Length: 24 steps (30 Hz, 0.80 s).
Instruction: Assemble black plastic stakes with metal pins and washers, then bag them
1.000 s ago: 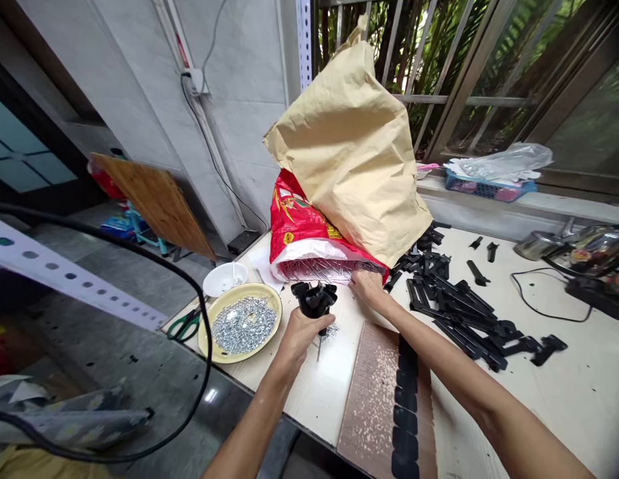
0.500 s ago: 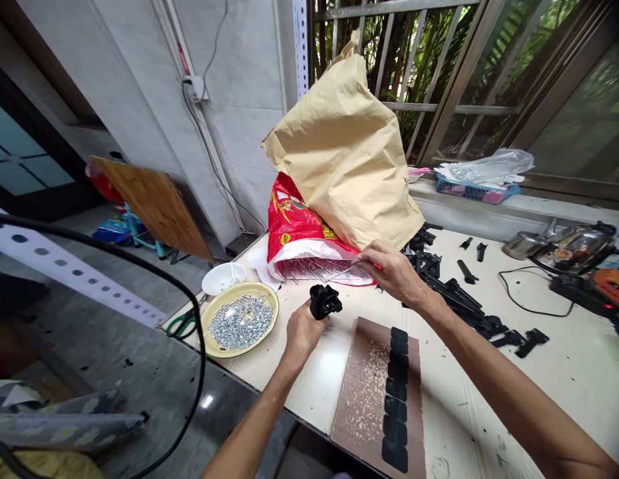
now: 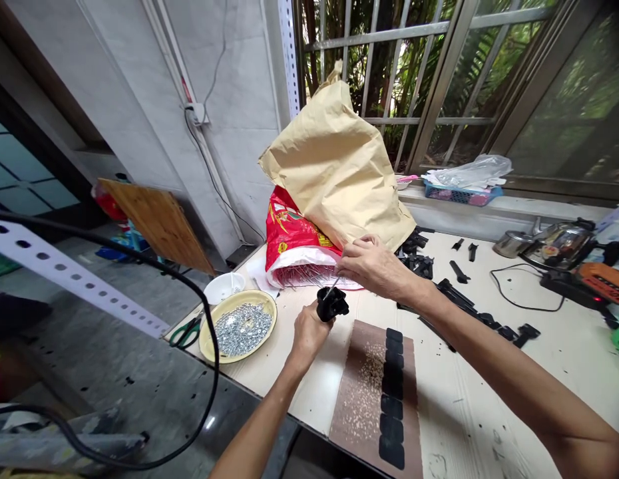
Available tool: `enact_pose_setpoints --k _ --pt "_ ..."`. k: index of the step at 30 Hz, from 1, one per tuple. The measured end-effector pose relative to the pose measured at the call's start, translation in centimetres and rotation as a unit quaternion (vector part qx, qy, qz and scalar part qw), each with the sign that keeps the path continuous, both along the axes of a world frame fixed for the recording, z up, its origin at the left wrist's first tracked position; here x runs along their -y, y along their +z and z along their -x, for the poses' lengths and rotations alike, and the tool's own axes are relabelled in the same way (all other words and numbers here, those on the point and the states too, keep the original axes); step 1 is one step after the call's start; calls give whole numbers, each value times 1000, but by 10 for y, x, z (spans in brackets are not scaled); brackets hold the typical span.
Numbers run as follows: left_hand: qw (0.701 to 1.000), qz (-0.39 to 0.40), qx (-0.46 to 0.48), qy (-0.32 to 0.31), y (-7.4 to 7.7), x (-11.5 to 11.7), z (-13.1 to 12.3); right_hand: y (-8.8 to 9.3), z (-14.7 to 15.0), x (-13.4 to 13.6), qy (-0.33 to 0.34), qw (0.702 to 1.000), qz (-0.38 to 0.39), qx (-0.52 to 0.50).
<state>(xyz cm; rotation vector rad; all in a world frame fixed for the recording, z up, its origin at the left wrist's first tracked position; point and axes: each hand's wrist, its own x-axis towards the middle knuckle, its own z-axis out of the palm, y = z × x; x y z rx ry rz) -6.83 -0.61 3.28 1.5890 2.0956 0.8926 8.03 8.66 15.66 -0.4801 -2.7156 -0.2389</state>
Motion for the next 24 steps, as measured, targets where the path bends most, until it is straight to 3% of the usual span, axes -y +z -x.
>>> enact_pose_setpoints --k 5,9,14,18,21,24 --pt "998 -58 18 23 0 -3 -5 0 -6 9 29 996 79 -9" --pt "983 -118 135 24 2 -4 -4 -4 -32 10 17 977 153 -150" --pt "950 -164 260 47 20 -3 -8 -36 -61 22 -58 920 251 -296" --pt "941 -134 312 10 34 9 -24 -70 -63 49 -103 849 370 -363" --pt "915 -117 378 -79 41 25 -44 -84 -56 74 -53 770 501 -391" --pt "894 -120 410 -135 46 44 -69 -86 -50 100 -17 701 581 -412"
